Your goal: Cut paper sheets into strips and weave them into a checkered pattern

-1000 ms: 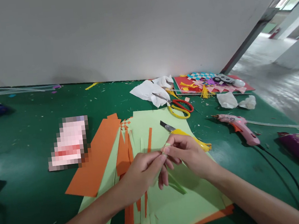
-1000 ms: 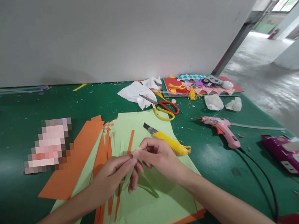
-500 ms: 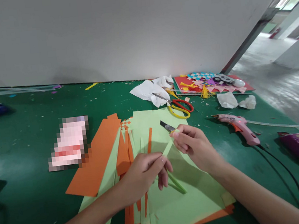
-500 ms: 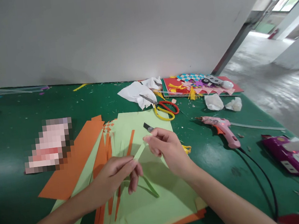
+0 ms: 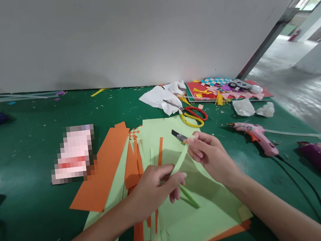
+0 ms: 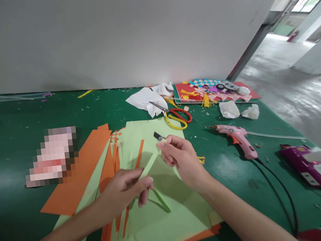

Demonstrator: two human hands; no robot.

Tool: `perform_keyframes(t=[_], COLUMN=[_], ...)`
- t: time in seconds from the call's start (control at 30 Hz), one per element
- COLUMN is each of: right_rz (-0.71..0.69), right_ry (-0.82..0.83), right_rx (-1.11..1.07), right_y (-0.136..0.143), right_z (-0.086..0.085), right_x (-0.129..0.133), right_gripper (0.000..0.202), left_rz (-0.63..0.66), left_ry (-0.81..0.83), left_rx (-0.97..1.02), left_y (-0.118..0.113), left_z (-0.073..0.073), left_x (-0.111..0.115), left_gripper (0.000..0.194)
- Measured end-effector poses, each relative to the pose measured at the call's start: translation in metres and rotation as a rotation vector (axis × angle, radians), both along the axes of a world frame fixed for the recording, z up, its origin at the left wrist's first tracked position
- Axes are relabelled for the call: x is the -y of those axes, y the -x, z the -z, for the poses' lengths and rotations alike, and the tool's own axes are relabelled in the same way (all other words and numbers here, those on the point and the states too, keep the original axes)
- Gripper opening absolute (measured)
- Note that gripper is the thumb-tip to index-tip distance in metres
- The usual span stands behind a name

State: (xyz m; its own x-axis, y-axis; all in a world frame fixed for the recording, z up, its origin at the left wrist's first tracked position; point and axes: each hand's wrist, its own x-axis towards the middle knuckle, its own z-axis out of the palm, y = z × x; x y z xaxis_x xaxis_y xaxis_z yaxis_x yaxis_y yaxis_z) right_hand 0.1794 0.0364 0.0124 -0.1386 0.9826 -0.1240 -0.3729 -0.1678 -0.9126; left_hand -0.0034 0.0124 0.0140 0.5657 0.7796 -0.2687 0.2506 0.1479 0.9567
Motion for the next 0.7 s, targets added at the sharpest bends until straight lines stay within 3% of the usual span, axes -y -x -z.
perform_keyframes(t=[0.7], right_rz=[0.013], right_ry=[-0.011], right_rx=[0.02], right_y=[0.0007], right_z=[-0.0012], right_x=[0.0015], right_gripper=[0.03], left_rz=[0.043], left_ry=[0.079], left_rx=[0.099], left_y=[0.0027], left_z=[-0.0011], left_x=[0.0005], left_gripper=[0.046])
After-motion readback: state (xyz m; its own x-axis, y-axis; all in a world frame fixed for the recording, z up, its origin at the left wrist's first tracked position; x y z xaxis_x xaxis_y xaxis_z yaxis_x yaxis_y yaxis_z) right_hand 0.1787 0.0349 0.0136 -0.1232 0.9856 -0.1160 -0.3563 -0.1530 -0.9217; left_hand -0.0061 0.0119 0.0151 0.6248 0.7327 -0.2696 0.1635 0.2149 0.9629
